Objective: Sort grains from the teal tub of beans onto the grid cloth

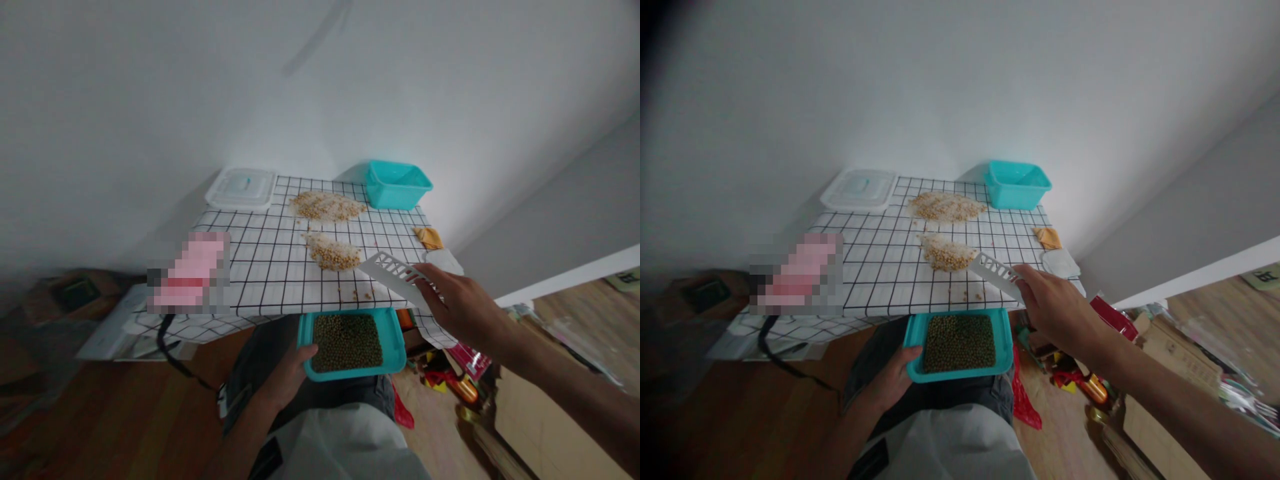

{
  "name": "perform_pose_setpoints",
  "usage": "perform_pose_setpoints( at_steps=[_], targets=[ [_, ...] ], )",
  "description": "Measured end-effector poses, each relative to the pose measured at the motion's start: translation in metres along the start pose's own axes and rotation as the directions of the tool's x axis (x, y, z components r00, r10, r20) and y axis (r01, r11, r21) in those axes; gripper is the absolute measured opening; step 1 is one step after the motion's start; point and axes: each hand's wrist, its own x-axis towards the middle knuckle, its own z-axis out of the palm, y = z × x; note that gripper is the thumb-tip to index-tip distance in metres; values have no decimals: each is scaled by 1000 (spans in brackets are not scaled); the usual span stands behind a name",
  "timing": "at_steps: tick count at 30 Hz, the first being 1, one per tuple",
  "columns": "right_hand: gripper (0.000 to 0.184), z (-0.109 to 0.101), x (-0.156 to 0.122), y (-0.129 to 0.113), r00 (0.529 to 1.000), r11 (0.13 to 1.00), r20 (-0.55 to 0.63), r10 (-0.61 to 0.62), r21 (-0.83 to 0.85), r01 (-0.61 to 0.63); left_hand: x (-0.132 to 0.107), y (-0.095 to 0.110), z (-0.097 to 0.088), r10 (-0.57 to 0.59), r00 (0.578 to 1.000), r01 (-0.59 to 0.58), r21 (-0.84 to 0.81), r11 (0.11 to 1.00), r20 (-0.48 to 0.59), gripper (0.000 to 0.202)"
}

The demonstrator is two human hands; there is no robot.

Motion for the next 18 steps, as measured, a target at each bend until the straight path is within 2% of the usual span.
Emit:
perform_pose_setpoints(
  at_steps=[4, 10, 14, 18],
  targets=[
    [29, 11, 2, -1, 1000, 1000, 20, 15, 3, -15, -4, 5, -2, -31, 999, 33, -107, 994, 23, 33],
    [30, 22, -6, -28, 994, 987, 64, -84, 143, 75, -12, 20, 1, 3, 1000, -5, -77, 997, -21, 25],
    [30, 15, -6, -37, 992, 979, 60, -114, 176, 102, -14, 24, 2, -8, 1000, 8, -105, 994, 2, 26],
    [30, 3, -4, -23, 1000, 986, 9, -14, 165, 12, -18, 30, 7, 7, 999, -11, -83, 996, -54, 23]
  ],
)
